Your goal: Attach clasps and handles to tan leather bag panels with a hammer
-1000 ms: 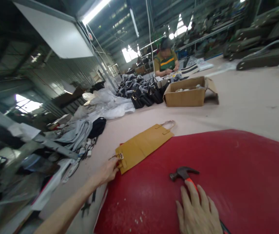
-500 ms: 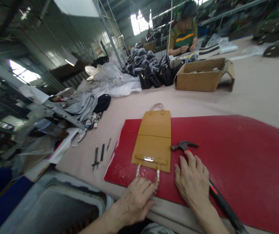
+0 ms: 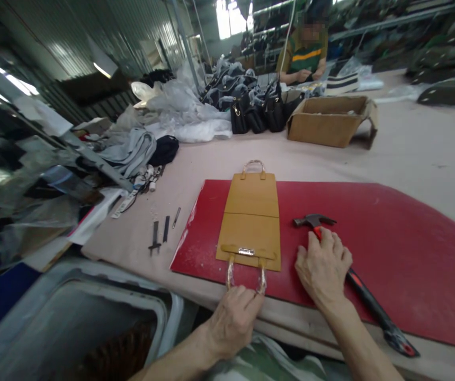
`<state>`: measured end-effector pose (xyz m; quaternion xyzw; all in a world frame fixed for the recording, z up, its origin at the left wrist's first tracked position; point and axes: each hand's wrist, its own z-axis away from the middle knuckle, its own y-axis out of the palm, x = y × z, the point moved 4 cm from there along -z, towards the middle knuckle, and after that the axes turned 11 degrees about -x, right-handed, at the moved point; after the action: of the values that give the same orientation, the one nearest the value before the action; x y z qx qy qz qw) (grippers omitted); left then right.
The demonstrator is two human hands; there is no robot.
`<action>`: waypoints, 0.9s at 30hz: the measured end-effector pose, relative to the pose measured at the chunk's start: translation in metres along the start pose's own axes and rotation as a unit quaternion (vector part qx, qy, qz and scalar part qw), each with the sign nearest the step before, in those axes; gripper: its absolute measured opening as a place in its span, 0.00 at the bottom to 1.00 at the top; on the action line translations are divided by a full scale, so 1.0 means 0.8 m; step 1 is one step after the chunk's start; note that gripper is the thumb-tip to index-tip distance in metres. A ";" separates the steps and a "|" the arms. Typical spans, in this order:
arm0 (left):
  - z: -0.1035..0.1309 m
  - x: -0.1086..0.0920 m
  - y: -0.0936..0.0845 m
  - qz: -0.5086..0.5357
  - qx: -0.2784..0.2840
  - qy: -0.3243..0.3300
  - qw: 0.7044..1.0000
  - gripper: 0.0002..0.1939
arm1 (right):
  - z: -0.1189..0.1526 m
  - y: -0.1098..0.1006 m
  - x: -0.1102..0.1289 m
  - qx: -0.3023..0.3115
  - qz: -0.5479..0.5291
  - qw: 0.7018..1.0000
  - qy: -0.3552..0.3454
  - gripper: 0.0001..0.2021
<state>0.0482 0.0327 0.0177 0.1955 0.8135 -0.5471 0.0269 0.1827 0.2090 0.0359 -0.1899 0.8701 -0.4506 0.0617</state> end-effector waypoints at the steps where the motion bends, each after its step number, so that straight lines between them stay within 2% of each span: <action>1: 0.000 -0.002 0.000 0.006 -0.006 -0.006 1.000 0.10 | 0.002 -0.001 0.008 -0.017 -0.031 0.999 -0.018 0.20; 3: -0.001 -0.005 0.002 0.014 -0.013 -0.011 1.000 0.08 | 0.009 -0.001 0.028 -0.033 -0.124 0.990 -0.066 0.19; 6: -0.001 -0.005 0.002 0.031 -0.018 -0.012 0.999 0.06 | 0.022 0.001 0.063 -0.007 -0.243 0.961 -0.133 0.16; 9: 0.000 -0.002 -0.002 0.063 -0.019 0.001 0.998 0.07 | 0.032 0.005 0.088 0.037 -0.266 0.949 -0.162 0.15; 14: -0.006 0.000 -0.009 0.084 -0.015 0.038 0.996 0.06 | 0.040 0.015 0.092 0.019 -0.257 0.950 -0.178 0.17; 17: -0.007 0.012 -0.026 0.129 -0.083 0.068 0.986 0.06 | 0.044 0.028 0.084 -0.004 -0.271 0.943 -0.193 0.19; 19: -0.003 0.046 -0.050 0.137 -0.161 0.026 0.977 0.06 | 0.047 0.037 0.079 -0.018 -0.275 0.940 -0.202 0.21; 20: 0.001 0.073 -0.065 0.124 -0.200 -0.031 0.972 0.07 | 0.047 0.040 0.077 -0.022 -0.276 0.938 -0.206 0.21; 22: 0.015 0.144 -0.101 0.063 -0.254 -0.198 0.945 0.09 | 0.048 0.045 0.075 -0.027 -0.275 0.938 -0.211 0.21; 23: 0.024 0.183 -0.119 0.017 -0.258 -0.276 0.926 0.10 | 0.048 0.046 0.075 -0.030 -0.276 0.937 -0.212 0.21; 24: 0.032 0.220 -0.136 -0.036 -0.239 -0.337 0.910 0.10 | 0.048 0.047 0.075 -0.030 -0.280 0.936 -0.212 0.21; 25: 0.043 0.256 -0.153 -0.096 -0.217 -0.410 0.881 0.10 | 0.048 0.048 0.074 -0.029 -0.285 0.934 -0.212 0.21; 27: 0.065 0.319 -0.175 -0.173 -0.107 -0.544 0.814 0.13 | 0.048 0.049 0.074 -0.022 -0.296 0.932 -0.208 0.21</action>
<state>-0.2445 0.0140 0.0545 -0.2821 0.7400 -0.4691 0.3909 0.1284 0.1772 -0.0148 -0.5299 0.7514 -0.3800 0.1006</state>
